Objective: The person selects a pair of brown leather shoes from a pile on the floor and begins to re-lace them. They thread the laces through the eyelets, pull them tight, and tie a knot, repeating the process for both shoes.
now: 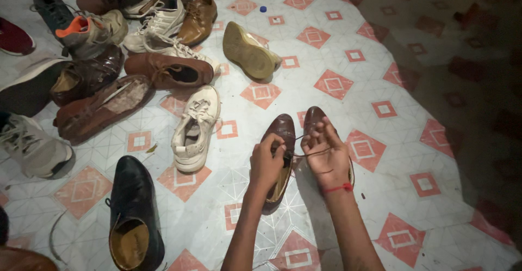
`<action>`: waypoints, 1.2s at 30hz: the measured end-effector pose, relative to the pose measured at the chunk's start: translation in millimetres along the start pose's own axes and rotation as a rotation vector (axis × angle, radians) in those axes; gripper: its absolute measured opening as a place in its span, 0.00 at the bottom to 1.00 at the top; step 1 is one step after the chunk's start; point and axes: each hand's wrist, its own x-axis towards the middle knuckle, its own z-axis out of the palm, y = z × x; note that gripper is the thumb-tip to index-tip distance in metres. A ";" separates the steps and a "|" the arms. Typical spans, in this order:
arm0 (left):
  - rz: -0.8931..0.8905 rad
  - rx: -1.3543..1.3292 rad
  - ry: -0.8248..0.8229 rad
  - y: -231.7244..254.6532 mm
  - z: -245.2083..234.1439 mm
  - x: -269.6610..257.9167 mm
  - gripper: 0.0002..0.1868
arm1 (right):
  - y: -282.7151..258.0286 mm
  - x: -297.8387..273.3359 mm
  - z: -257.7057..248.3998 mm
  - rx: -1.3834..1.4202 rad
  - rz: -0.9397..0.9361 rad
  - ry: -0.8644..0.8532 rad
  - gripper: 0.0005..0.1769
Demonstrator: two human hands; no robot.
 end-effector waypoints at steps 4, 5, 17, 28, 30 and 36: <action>0.055 -0.003 -0.018 -4.9 -3.1 0.0 0.06 | 3.0 1.3 -15.0 -0.350 0.066 0.074 0.12; 0.068 -0.013 -0.034 -6.2 -4.1 0.1 0.07 | 3.6 0.9 -19.6 -0.495 0.066 0.114 0.12; 0.053 0.137 -0.047 -4.0 -17.2 -0.9 0.21 | 19.1 -4.8 -20.4 -1.554 0.000 -0.094 0.15; 0.055 -0.172 0.169 -32.9 -9.6 8.3 0.09 | 15.8 -7.2 -18.9 -1.385 -0.094 -0.064 0.06; 0.040 -0.178 0.201 -35.7 -10.1 10.1 0.09 | 14.6 -9.0 -16.9 -1.246 -0.117 -0.030 0.05; -0.099 -0.294 0.274 -48.4 -7.3 11.7 0.10 | 3.6 -16.5 -3.6 -1.021 -0.031 0.256 0.04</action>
